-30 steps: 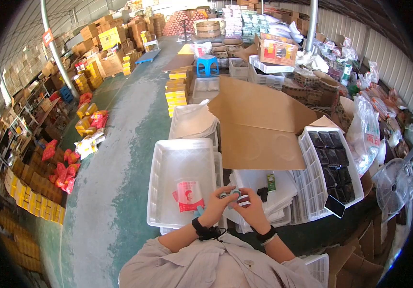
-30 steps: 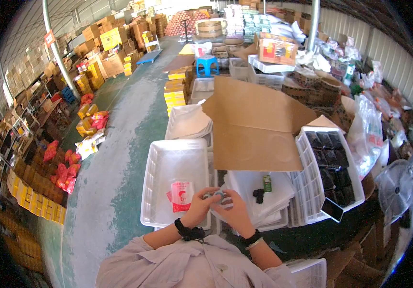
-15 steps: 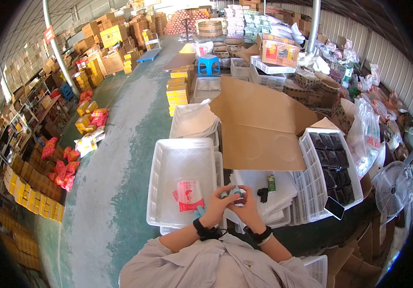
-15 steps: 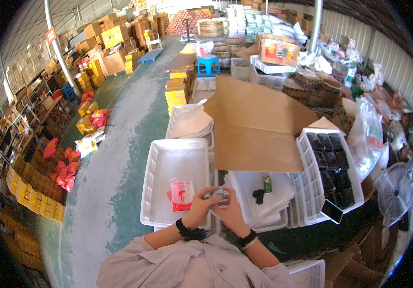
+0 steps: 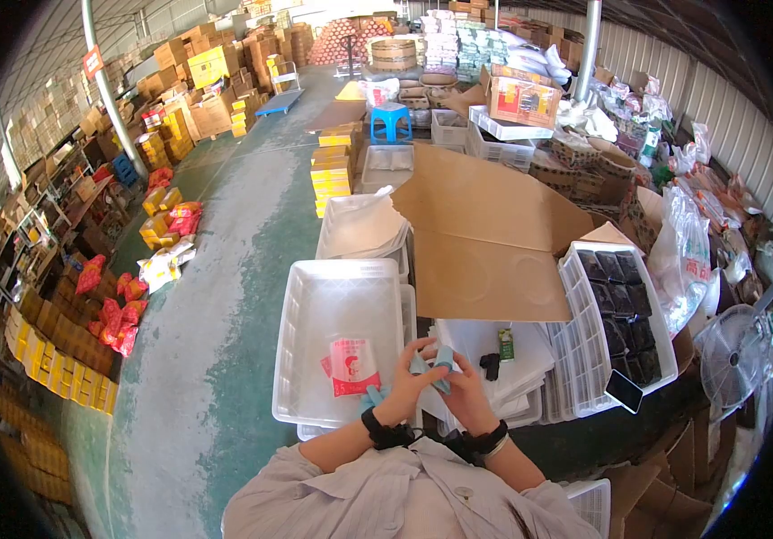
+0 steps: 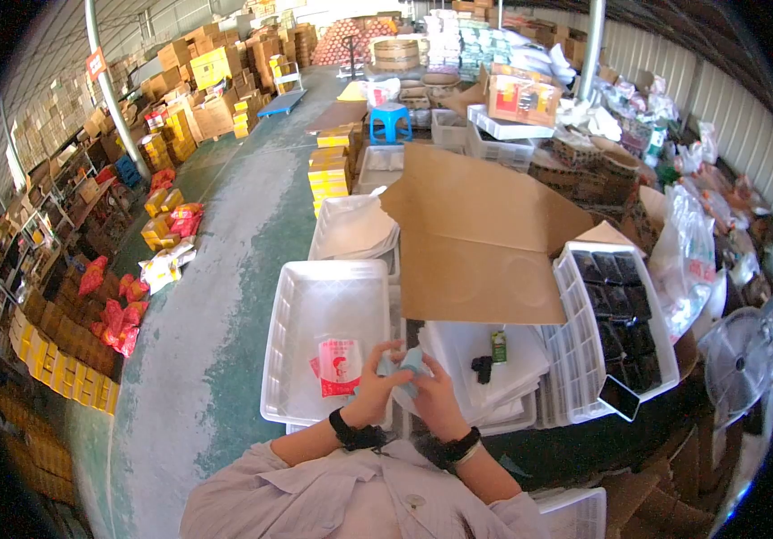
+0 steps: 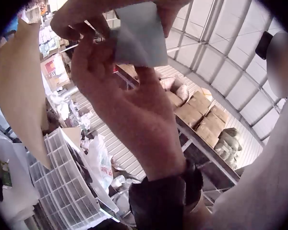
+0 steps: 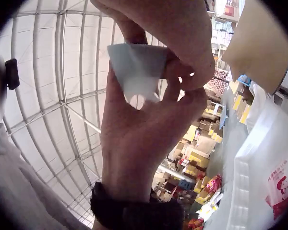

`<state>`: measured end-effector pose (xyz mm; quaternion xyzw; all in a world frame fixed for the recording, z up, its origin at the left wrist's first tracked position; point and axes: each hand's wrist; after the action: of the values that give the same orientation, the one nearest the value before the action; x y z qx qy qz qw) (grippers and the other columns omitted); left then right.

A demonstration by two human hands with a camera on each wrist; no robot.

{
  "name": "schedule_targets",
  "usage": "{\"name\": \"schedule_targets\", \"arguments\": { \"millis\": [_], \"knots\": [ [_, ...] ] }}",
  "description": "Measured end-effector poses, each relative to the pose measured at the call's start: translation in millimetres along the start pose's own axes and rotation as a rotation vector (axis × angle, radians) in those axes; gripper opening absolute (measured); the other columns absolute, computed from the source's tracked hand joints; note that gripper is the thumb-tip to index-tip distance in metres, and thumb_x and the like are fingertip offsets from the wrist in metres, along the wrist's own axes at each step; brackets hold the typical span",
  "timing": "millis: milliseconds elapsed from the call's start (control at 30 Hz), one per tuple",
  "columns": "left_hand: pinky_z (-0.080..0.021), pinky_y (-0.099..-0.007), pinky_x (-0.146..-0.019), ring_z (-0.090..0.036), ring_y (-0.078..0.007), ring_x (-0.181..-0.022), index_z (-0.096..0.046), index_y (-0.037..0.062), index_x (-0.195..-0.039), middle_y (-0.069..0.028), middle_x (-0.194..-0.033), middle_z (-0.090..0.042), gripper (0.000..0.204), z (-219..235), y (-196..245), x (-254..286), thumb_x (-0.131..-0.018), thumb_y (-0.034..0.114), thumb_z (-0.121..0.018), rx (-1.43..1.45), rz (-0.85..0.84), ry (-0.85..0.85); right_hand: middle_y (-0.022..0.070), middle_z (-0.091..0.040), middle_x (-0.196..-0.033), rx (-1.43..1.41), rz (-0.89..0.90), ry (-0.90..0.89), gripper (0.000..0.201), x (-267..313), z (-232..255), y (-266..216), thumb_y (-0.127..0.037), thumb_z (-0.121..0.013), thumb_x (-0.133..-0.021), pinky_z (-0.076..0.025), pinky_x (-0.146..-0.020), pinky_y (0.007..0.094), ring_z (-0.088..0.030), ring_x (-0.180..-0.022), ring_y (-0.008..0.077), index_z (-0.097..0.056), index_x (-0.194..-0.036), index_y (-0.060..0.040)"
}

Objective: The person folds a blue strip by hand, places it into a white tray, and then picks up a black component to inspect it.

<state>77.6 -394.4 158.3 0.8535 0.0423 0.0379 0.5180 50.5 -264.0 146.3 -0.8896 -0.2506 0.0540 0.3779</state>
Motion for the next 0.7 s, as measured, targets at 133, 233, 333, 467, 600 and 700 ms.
{"name": "schedule_targets", "arguments": {
  "millis": [133, 233, 333, 467, 600, 700],
  "knots": [
    [-0.045, -0.0301, -0.084, -0.054, -0.0178, -0.101, -0.041, 0.0097, -0.130, -0.0133, -0.115, -0.056, 0.059, 13, 2, -7, -0.077, 0.006, -0.069, 0.022, 0.024, -0.066, 0.0126, -0.059, -0.110, -0.039, -0.039, 0.001, 0.045, 3, 6, -11, -0.004, -0.059, -0.083, -0.046, -0.091, 0.0339, -0.058, -0.102, 0.0228, -0.044, -0.125, -0.0005],
    [-0.045, -0.0296, -0.088, -0.055, -0.0182, -0.101, -0.042, 0.0090, -0.128, -0.0129, -0.114, -0.056, 0.056, 16, 6, -11, -0.079, 0.007, -0.068, 0.053, 0.052, -0.086, 0.0118, -0.061, -0.103, 0.037, -0.007, -0.019, 0.045, 6, 23, -21, -0.006, -0.061, -0.082, -0.049, -0.085, 0.0329, -0.060, -0.099, 0.0212, -0.045, -0.125, -0.0037],
    [-0.045, -0.0292, -0.090, -0.055, -0.0180, -0.101, -0.044, 0.0072, -0.126, -0.0125, -0.114, -0.055, 0.051, 26, 12, -22, -0.081, 0.006, -0.066, 0.168, 0.087, -0.103, 0.0102, -0.063, -0.096, 0.035, 0.029, 0.022, 0.043, 13, 19, -39, -0.011, -0.065, -0.081, -0.050, -0.080, 0.0321, -0.061, -0.096, 0.0208, -0.050, -0.121, -0.0053],
    [-0.046, -0.0356, -0.093, -0.056, -0.0210, -0.106, -0.048, 0.0024, -0.124, -0.0151, -0.120, -0.056, 0.046, 36, 25, -24, -0.081, 0.004, -0.064, 0.114, 0.142, -0.175, 0.0065, -0.062, -0.081, 0.124, -0.018, -0.037, 0.029, 16, 41, -48, -0.013, -0.066, -0.081, -0.051, -0.068, 0.0288, -0.063, -0.087, 0.0187, -0.056, -0.108, -0.0078],
    [-0.045, -0.0332, -0.093, -0.058, -0.0193, -0.104, -0.055, 0.0000, -0.117, -0.0123, -0.113, -0.060, 0.041, 53, 22, -32, -0.079, 0.005, -0.069, -0.051, 0.156, -0.223, 0.0058, -0.061, -0.078, -0.108, 0.091, 0.013, 0.017, 17, 64, -53, -0.012, -0.061, -0.083, -0.050, -0.074, 0.0299, -0.062, -0.080, 0.0184, -0.058, -0.099, -0.0080],
    [-0.045, -0.0306, -0.092, -0.058, -0.0168, -0.101, -0.057, -0.0004, -0.115, -0.0104, -0.109, -0.062, 0.042, 42, 27, -22, -0.076, 0.005, -0.072, -0.245, 0.208, -0.392, 0.0103, -0.061, -0.093, -0.352, 0.242, 0.090, 0.016, 12, 50, -52, -0.009, -0.057, -0.085, -0.047, -0.087, 0.0353, -0.060, -0.091, 0.0238, -0.059, -0.102, -0.0064]
  ]
}}
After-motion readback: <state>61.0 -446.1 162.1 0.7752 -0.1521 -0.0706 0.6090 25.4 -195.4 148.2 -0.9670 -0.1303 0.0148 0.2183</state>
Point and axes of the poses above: each hand's wrist, its own x-axis away from the middle knuckle, its own z-axis out of the back of the hand, y = z × x
